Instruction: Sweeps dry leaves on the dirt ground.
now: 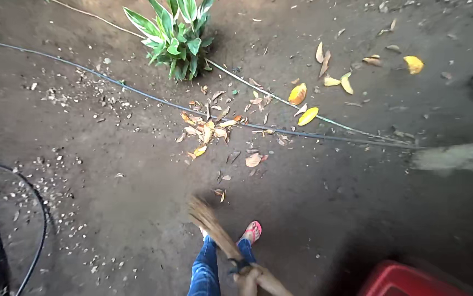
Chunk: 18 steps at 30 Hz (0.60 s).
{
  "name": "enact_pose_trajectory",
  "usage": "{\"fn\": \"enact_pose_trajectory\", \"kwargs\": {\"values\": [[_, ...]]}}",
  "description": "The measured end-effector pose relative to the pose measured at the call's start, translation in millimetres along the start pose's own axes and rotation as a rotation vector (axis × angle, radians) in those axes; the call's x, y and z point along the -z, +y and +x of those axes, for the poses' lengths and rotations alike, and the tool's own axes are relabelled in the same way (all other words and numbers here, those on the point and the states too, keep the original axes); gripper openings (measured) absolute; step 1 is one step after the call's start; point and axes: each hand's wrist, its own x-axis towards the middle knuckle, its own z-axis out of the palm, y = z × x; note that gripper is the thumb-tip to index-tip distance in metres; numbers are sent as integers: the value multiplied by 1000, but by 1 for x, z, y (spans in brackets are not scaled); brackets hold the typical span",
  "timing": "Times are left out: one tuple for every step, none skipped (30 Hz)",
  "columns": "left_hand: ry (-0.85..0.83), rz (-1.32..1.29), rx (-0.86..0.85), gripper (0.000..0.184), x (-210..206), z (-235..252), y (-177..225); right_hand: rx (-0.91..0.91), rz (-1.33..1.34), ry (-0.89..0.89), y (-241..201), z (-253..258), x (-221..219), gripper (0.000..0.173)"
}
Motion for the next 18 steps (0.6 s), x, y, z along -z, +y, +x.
{"fn": "enact_pose_trajectory", "kwargs": {"values": [[-91,29,-23,53,-16,15,5,50,48,98,13,11,16,34],[-196,69,-79,47,-37,34,13,104,122,243,20,19,33,34],[-320,141,-122,51,-58,51,30,142,218,396,14,20,51,37],[-406,218,-165,57,-81,62,51,170,301,528,1,22,70,41],[-485,313,-183,68,-102,69,76,203,371,632,-13,25,89,45],[-543,384,-200,78,-119,74,98,249,432,715,-26,30,105,49],[-592,405,-226,87,-132,79,113,297,475,772,-38,34,114,53],[-641,407,-262,92,-137,82,124,343,511,805,-48,36,117,57],[-688,403,-296,95,-135,81,128,377,533,814,-55,34,114,64],[-728,408,-324,98,-128,77,126,392,529,806,-56,28,107,74],[-742,406,-345,99,-118,66,119,397,509,786,-51,18,98,83],[-735,381,-349,99,-106,50,108,394,487,749,-42,5,89,90],[-706,331,-341,100,-97,33,90,379,451,698,-30,-12,81,94],[-653,270,-335,101,-90,15,67,350,411,616,-16,-31,74,94],[-598,201,-300,100,-85,-3,44,308,371,522,-2,-50,71,90],[-525,165,-244,98,-83,-21,27,260,325,438,8,-66,69,80],[-448,184,-173,93,-85,-36,19,211,271,370,15,-78,71,69],[-371,189,-88,86,-93,-46,16,166,206,325,18,-85,77,60]]}}
